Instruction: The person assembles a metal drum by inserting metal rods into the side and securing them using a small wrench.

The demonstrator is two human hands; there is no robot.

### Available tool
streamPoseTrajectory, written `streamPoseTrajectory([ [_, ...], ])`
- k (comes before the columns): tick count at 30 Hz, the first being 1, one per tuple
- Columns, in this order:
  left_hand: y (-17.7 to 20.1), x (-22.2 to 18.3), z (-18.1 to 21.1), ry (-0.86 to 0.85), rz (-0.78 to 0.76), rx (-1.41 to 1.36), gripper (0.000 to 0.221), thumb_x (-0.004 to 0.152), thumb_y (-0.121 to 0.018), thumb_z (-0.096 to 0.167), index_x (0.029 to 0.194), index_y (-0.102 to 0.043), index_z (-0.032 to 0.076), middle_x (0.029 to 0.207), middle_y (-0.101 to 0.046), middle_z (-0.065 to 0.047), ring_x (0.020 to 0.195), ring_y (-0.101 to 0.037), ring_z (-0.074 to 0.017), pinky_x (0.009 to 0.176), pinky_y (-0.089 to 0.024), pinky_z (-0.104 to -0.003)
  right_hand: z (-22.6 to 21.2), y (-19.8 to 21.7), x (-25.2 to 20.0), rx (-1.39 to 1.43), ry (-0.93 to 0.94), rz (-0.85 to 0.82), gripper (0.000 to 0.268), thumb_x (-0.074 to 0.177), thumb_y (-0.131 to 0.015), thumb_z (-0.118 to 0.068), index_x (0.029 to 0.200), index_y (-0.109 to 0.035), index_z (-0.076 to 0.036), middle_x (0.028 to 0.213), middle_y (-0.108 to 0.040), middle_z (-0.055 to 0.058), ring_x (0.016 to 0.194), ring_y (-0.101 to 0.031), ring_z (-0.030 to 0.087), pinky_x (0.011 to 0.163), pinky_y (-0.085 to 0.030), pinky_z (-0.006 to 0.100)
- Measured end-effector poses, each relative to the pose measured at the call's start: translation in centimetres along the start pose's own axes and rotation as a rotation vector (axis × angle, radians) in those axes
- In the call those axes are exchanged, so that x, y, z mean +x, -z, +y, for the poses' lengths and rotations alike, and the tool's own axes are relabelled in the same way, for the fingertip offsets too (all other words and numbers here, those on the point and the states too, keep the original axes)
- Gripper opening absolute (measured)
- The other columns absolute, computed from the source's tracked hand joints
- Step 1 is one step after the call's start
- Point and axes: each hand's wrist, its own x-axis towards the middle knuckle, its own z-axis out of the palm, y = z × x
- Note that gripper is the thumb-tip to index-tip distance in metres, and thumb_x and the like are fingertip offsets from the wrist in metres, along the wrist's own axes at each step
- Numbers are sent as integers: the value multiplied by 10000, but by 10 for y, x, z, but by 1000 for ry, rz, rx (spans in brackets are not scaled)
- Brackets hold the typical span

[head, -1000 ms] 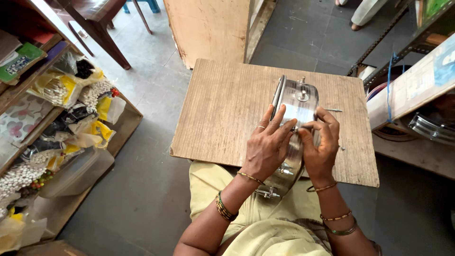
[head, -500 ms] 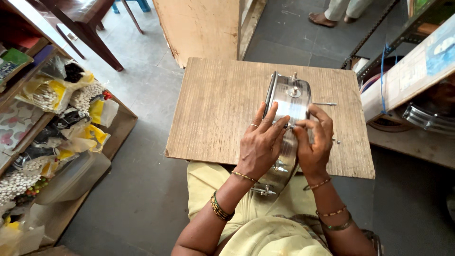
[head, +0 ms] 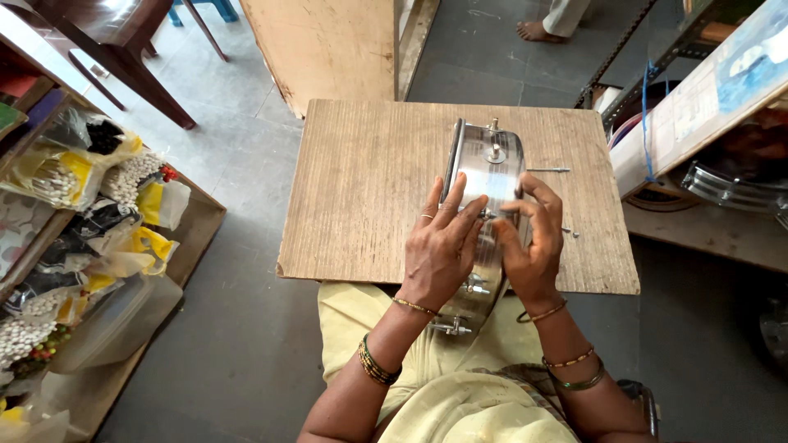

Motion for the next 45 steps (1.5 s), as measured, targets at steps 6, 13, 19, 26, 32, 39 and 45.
streamPoseTrajectory([
  [6, -1, -1, -1, 5, -3, -3, 324, 976, -676, 153, 1299, -697, 152, 1558, -513, -132, 1480, -437, -417, 1123, -477, -457, 2, -2, 3, -42, -70, -8, 106, 1043, -659, -158, 1077, -694, -64, 1430, -560, 172, 1365, -553, 320, 1128, -476, 421],
  [13, 0, 0, -1, -8, -5, -3, 338, 978, -670, 142, 1315, -691, 135, 1559, -508, -144, 1497, -419, -407, 1140, -465, -453, -7, 0, -1, -45, -5, 16, 129, 1042, -611, -141, 1073, -671, -30, 1432, -546, 173, 1378, -516, 315, 1161, -422, 445],
  [19, 0, 1, 1, 7, -13, 4, 318, 990, -672, 145, 1307, -697, 137, 1549, -519, -146, 1487, -436, -394, 1131, -473, -450, -5, 2, 3, -7, -88, 32, 157, 1056, -549, -106, 1114, -688, -63, 1448, -538, 160, 1401, -495, 305, 1190, -393, 439],
  [26, -1, 0, 0, -4, -15, 11, 321, 983, -675, 140, 1302, -705, 128, 1543, -520, -159, 1480, -440, -403, 1125, -476, -453, -7, 5, -3, -87, -87, 42, 275, 999, -568, 46, 1137, -743, -115, 1443, -554, 130, 1374, -512, 286, 1176, -382, 434],
  [32, -1, 1, -1, -15, -8, 6, 323, 985, -673, 126, 1306, -703, 123, 1549, -519, -160, 1484, -441, -410, 1136, -478, -453, -4, 6, 1, -238, 3, 29, 306, 949, -607, 80, 1090, -774, -133, 1430, -580, 113, 1360, -540, 295, 1202, -325, 490],
  [39, -1, -1, 1, -3, -20, 8, 313, 986, -675, 141, 1296, -704, 124, 1547, -518, -159, 1475, -443, -422, 1122, -478, -456, -1, 1, 3, -120, -33, 13, 338, 946, -605, 99, 1098, -773, -152, 1414, -607, 87, 1322, -563, 284, 1159, -416, 420],
  [45, -2, 0, 0, -4, -7, 10, 315, 991, -675, 148, 1304, -702, 128, 1544, -521, -156, 1478, -442, -417, 1122, -478, -451, -10, 4, 0, -253, 80, 67, 348, 948, -598, 112, 1026, -765, -183, 1374, -627, 82, 1332, -582, 272, 1227, -302, 506],
])
